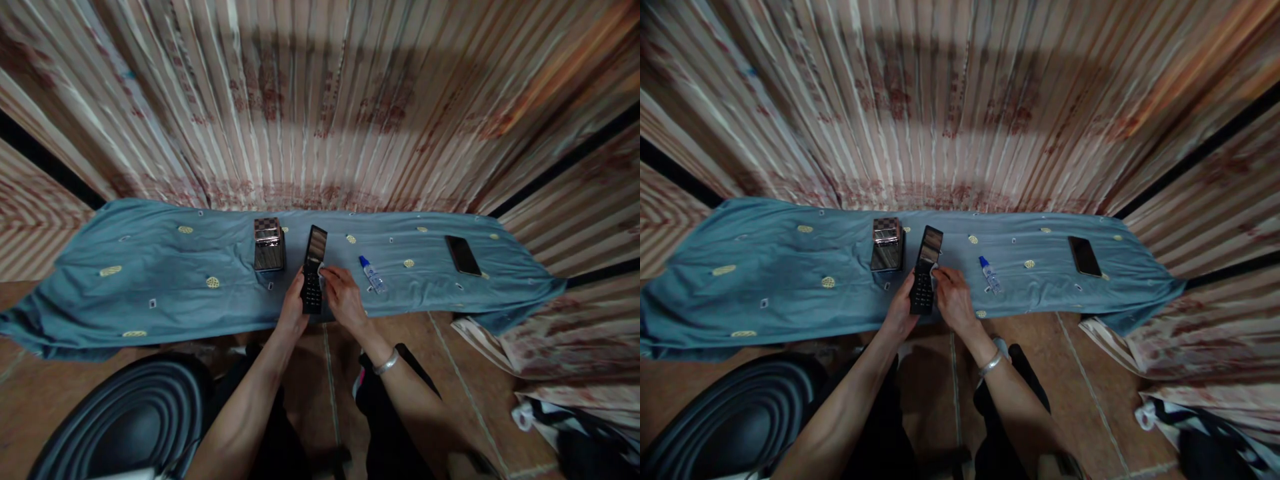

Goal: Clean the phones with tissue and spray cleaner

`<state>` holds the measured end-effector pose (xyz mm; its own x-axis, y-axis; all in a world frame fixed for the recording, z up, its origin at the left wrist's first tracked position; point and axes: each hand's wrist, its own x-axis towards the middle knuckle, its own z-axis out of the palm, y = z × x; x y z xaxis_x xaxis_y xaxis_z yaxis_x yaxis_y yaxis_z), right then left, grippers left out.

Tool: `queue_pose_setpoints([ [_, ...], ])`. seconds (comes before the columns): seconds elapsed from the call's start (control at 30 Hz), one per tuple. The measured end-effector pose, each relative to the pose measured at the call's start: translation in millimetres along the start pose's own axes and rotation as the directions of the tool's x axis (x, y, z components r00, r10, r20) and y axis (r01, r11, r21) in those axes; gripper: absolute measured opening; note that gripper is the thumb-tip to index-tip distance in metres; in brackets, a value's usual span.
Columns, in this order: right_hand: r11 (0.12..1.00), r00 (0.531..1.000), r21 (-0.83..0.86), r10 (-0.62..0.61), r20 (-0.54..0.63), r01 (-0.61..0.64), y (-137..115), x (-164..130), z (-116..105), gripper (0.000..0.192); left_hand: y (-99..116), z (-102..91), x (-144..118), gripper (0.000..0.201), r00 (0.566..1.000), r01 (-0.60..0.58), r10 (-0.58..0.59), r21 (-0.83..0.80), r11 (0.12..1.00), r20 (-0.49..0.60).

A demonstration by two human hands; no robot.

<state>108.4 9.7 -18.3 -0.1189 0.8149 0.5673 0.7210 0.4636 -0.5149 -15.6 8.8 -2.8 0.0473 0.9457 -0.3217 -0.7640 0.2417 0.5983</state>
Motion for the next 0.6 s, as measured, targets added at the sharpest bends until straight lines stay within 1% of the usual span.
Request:
queue_pose_setpoints([
  [0.13,1.000,1.000,0.006,-0.002,0.010,0.002,0,-2,0,0.041,0,-1.3,0,0.028,1.000,0.012,-0.012,0.022,1.000,0.012],
  [0.27,0.998,0.998,0.051,-0.050,0.032,0.049,-8,-2,4,0.042,-5,-5.8,5,0.026,0.999,-0.009,0.010,0.036,0.999,-0.033],
  [0.37,0.996,0.998,0.081,-0.050,0.045,0.046,-11,-1,5,0.044,-8,-8.1,8,0.024,0.998,-0.027,0.031,0.057,0.998,-0.060],
  [0.43,0.996,0.999,0.086,-0.035,0.041,0.031,-9,-2,6,0.044,-9,-8.4,10,0.025,0.998,-0.037,0.041,0.071,0.997,-0.057],
  [0.6,0.999,1.000,0.036,-0.007,0.019,0.006,5,-3,4,0.040,-11,-7.1,12,0.031,0.999,-0.037,0.038,0.092,0.995,-0.006],
])
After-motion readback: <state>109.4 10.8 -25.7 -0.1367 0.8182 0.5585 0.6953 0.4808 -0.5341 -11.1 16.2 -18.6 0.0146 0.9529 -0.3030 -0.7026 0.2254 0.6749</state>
